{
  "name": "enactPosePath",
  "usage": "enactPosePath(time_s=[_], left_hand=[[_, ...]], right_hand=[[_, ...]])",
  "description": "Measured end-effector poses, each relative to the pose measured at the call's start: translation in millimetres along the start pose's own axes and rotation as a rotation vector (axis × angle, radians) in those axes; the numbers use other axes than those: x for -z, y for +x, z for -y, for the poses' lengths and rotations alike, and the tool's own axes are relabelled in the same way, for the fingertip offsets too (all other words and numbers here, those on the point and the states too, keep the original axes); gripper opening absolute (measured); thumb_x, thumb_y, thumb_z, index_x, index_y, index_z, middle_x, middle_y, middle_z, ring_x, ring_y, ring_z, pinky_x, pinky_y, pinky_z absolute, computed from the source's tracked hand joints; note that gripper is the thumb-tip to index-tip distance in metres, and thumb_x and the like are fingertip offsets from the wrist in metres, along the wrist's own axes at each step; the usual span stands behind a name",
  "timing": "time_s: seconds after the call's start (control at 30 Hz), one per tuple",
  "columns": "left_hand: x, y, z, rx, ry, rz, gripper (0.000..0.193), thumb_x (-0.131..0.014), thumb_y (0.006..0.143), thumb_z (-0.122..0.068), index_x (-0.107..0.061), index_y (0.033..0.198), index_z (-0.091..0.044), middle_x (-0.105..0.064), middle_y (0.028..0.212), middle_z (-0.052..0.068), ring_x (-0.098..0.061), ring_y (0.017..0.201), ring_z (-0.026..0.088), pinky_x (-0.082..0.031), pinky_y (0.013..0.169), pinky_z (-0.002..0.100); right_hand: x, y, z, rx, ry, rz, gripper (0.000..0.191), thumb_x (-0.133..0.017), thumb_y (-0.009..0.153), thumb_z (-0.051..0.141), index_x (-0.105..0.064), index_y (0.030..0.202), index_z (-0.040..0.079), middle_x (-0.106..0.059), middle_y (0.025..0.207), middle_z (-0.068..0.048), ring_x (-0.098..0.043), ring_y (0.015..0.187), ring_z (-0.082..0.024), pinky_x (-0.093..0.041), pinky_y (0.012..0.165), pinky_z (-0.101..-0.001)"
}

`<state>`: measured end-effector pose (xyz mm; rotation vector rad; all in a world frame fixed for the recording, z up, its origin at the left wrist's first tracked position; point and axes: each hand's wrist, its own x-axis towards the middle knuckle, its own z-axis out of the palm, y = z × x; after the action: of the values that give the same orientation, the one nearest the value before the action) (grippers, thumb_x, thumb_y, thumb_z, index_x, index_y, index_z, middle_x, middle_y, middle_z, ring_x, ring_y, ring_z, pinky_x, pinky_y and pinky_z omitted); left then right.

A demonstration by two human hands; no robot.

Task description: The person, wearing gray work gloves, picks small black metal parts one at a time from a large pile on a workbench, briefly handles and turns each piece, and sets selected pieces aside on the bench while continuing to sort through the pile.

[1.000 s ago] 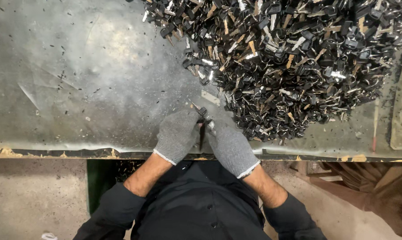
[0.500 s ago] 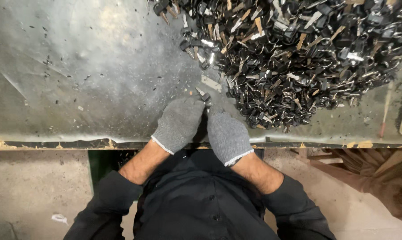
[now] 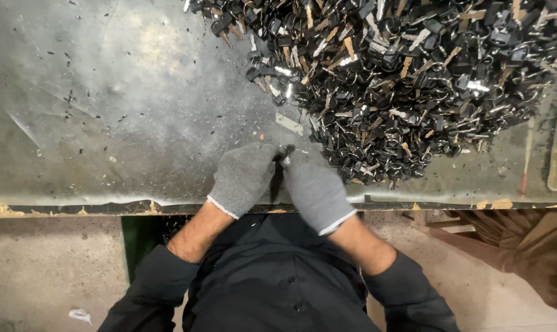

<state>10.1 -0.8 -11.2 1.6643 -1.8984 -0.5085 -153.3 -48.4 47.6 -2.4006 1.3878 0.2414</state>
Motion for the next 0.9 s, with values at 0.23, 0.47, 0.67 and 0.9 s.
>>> enactPosePath(time_s=[0.23,0.47,0.67,0.9], left_hand=[[-14.8,-5.3,8.9,-0.100,0.152,0.083,0.021,-0.064,0.090,-0.013,-0.066,0.108,-0.004,-0.068,0.089,0.014,-0.069,0.083,0.033,-0.055,0.069,0.046],[-5.9,6.3,-1.8,0.010,0.079,0.059,0.015,-0.066,0.091,-0.016,-0.065,0.105,-0.010,-0.070,0.091,0.014,-0.070,0.089,0.036,-0.056,0.074,0.049],[1.9,3.7,-3.8,0.177,-0.098,0.005,0.028,-0.076,0.082,-0.017,-0.067,0.107,-0.008,-0.070,0.087,0.016,-0.070,0.080,0.039,-0.054,0.067,0.051],[-7.0,-3.0,-5.1,-0.093,0.126,-0.055,0.024,-0.073,0.082,-0.008,-0.067,0.105,-0.007,-0.067,0.089,0.015,-0.068,0.080,0.035,-0.054,0.068,0.047]], right_hand=[[-18.2,-12.5,11.7,-0.011,-0.212,-0.061,0.017,-0.063,0.091,0.010,-0.060,0.105,0.002,-0.070,0.089,-0.017,-0.074,0.071,-0.029,-0.060,0.056,-0.0382],[-15.2,-5.8,-4.7,0.030,0.034,-0.003,0.021,-0.060,0.094,0.012,-0.059,0.110,-0.001,-0.068,0.099,-0.020,-0.073,0.082,-0.035,-0.061,0.065,-0.0434],[-1.9,-5.8,-25.6,0.255,0.051,0.021,0.022,-0.057,0.096,0.014,-0.060,0.112,-0.002,-0.066,0.101,-0.024,-0.074,0.079,-0.033,-0.061,0.059,-0.0409],[-5.5,-3.6,0.2,-0.005,-0.174,0.027,0.016,-0.057,0.098,0.010,-0.059,0.110,0.001,-0.068,0.096,-0.018,-0.074,0.075,-0.027,-0.061,0.056,-0.0354]])
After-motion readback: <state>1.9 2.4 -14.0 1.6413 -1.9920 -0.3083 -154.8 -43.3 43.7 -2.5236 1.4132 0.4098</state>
